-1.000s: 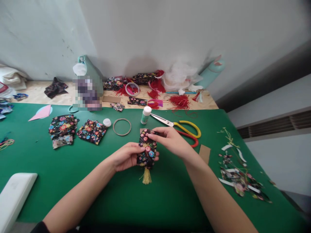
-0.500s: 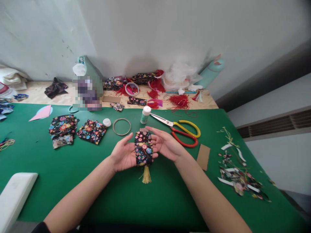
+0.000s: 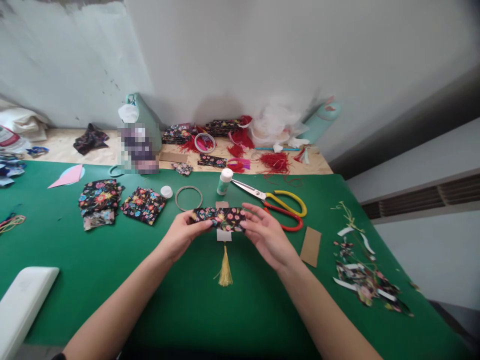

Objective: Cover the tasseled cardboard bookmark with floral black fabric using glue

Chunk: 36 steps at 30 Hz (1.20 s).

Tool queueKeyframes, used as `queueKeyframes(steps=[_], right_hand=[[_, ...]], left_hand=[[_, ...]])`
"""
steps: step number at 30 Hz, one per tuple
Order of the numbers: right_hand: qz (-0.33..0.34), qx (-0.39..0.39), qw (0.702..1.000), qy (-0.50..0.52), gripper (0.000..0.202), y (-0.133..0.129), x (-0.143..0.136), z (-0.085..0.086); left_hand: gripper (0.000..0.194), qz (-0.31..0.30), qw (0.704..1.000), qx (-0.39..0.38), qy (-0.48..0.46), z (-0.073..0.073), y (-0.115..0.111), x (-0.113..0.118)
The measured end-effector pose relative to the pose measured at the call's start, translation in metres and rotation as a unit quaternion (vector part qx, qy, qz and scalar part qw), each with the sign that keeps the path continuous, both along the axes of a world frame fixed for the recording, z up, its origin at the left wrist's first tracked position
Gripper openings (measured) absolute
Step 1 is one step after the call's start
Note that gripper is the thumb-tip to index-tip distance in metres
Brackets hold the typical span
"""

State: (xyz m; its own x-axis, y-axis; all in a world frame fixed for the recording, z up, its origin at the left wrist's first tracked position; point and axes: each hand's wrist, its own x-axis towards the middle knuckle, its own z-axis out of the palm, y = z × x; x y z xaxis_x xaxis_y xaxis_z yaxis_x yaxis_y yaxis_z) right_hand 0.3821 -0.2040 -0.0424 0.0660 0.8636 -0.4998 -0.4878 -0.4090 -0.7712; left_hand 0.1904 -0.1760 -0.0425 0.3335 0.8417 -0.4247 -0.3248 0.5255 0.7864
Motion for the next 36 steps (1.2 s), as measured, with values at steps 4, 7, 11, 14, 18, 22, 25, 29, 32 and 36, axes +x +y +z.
queueKeyframes(steps=[4,7,11,14,18,22,25,29,32,36], right_hand=[[0.050,-0.020,0.998,0.025,0.049,-0.025,-0.013,-0.002],[0.088,-0.010,0.996,0.014,0.047,-0.037,-0.022,-0.004],[0.143,0.029,0.989,-0.011,0.043,-0.038,-0.025,-0.006],[0.151,0.051,0.987,-0.033,0.043,-0.032,-0.022,-0.005],[0.130,0.063,0.988,-0.056,0.036,-0.023,-0.017,0.001],[0.168,0.036,0.984,-0.037,0.038,-0.015,-0.017,0.003],[0.183,0.033,0.981,-0.061,0.035,-0.011,-0.018,0.000],[0.118,0.067,0.982,-0.129,0.031,-0.003,-0.015,-0.008],[0.095,0.080,0.979,-0.162,0.030,0.007,-0.009,-0.015],[0.110,0.122,0.963,-0.212,0.026,0.018,-0.003,-0.025]], left_hand=[[0.021,0.043,0.997,0.013,-0.057,-0.002,0.000,0.001],[0.023,0.033,0.996,0.002,-0.078,-0.001,-0.003,0.003],[0.027,-0.009,0.997,-0.008,-0.076,0.001,-0.006,0.005],[0.029,-0.032,0.996,-0.005,-0.077,0.002,-0.007,0.006],[0.033,-0.052,0.997,-0.020,-0.054,0.005,-0.009,0.007],[0.036,-0.087,0.995,-0.034,-0.020,0.004,-0.014,0.010],[0.038,-0.093,0.995,-0.047,0.000,0.001,-0.016,0.012],[0.040,-0.093,0.995,-0.044,0.005,-0.003,-0.015,0.014],[0.057,-0.100,0.995,-0.013,0.008,-0.004,-0.015,0.015],[0.074,-0.089,0.996,0.017,0.018,-0.005,-0.017,0.016]])
